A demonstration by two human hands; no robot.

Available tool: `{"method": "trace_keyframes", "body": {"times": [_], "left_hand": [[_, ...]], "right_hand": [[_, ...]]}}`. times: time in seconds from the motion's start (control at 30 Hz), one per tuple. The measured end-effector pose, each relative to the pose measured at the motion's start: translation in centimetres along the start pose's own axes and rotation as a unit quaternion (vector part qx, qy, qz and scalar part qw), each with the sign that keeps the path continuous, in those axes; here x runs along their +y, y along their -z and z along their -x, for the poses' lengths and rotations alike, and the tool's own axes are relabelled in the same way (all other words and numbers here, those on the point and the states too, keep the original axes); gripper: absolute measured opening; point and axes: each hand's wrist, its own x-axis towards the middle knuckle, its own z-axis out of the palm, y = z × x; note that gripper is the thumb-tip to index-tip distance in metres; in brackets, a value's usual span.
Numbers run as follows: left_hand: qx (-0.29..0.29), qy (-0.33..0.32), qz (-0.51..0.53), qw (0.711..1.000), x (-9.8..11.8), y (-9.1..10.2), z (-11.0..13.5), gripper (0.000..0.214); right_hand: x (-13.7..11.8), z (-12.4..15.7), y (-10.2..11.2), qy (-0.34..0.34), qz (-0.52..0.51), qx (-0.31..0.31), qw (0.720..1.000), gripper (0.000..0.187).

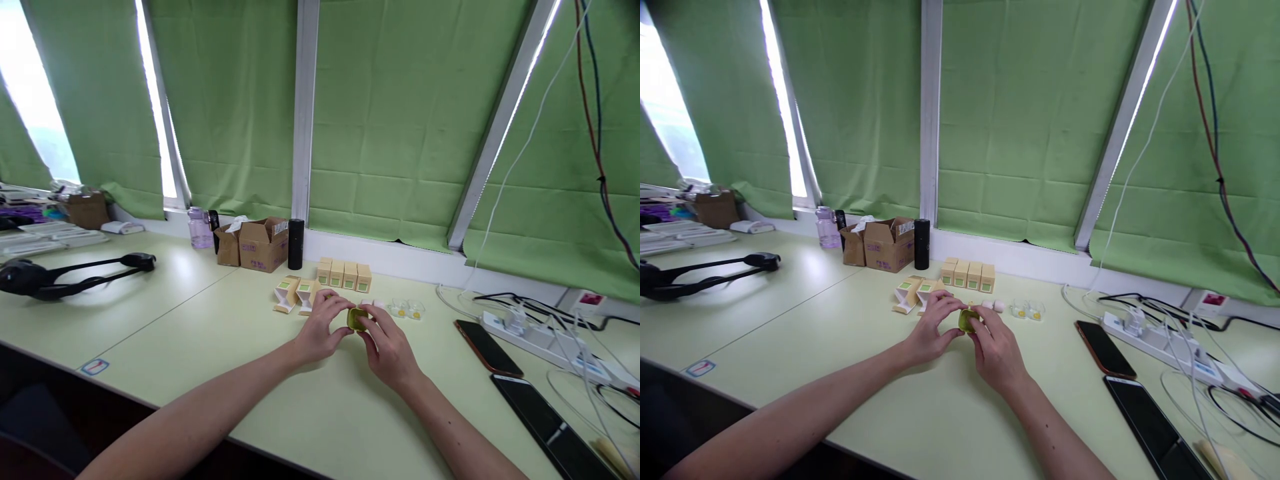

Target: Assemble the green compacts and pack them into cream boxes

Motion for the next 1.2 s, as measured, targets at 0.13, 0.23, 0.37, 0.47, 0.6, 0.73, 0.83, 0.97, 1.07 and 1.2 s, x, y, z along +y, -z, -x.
{"method": "trace_keyframes", "body": {"times": [0.13,0.23,0.37,0.47,0.6,0.73,0.83,0.97,1.07,1.2], "left_hand": [[0.011,-0.016,-0.006,1.0,0.12,0.08,0.03,0.04],[0.018,-0.031,-0.012,0.999,0.25,0.1,0.0,0.039],[0.028,-0.046,-0.017,0.998,0.18,0.03,0.01,0.04],[0.028,-0.04,-0.016,0.999,-0.02,-0.06,0.08,0.041],[0.03,-0.042,-0.012,0.999,-0.12,-0.09,0.11,0.042],[0.035,-0.045,-0.005,0.998,0.06,-0.01,0.02,0.042],[0.036,-0.046,-0.005,0.998,0.17,0.05,-0.06,0.042],[0.036,-0.047,-0.006,0.998,0.22,0.09,-0.09,0.042],[0.038,-0.05,-0.006,0.998,0.2,0.08,-0.05,0.042],[0.043,-0.055,-0.007,0.998,0.07,0.0,0.03,0.043]], "right_hand": [[-0.09,-0.09,0.02,0.003,0.003,0.003,1.0,0.039],[-0.01,-0.03,-0.07,0.007,0.012,0.001,1.0,0.04],[0.1,0.02,-0.21,0.007,0.025,-0.015,1.0,0.042],[0.11,0.01,-0.28,0.004,0.033,-0.025,0.999,0.041],[0.04,-0.09,-0.23,0.012,0.036,-0.005,0.999,0.038],[-0.09,-0.25,-0.07,0.025,0.029,0.014,0.999,0.033],[-0.13,-0.29,-0.03,0.027,0.028,0.017,0.999,0.032],[-0.05,-0.21,-0.08,0.024,0.029,0.014,0.999,0.034],[0.09,-0.13,-0.18,0.027,0.03,0.011,0.999,0.035],[0.22,-0.06,-0.36,0.028,0.037,-0.001,0.999,0.037]]}}
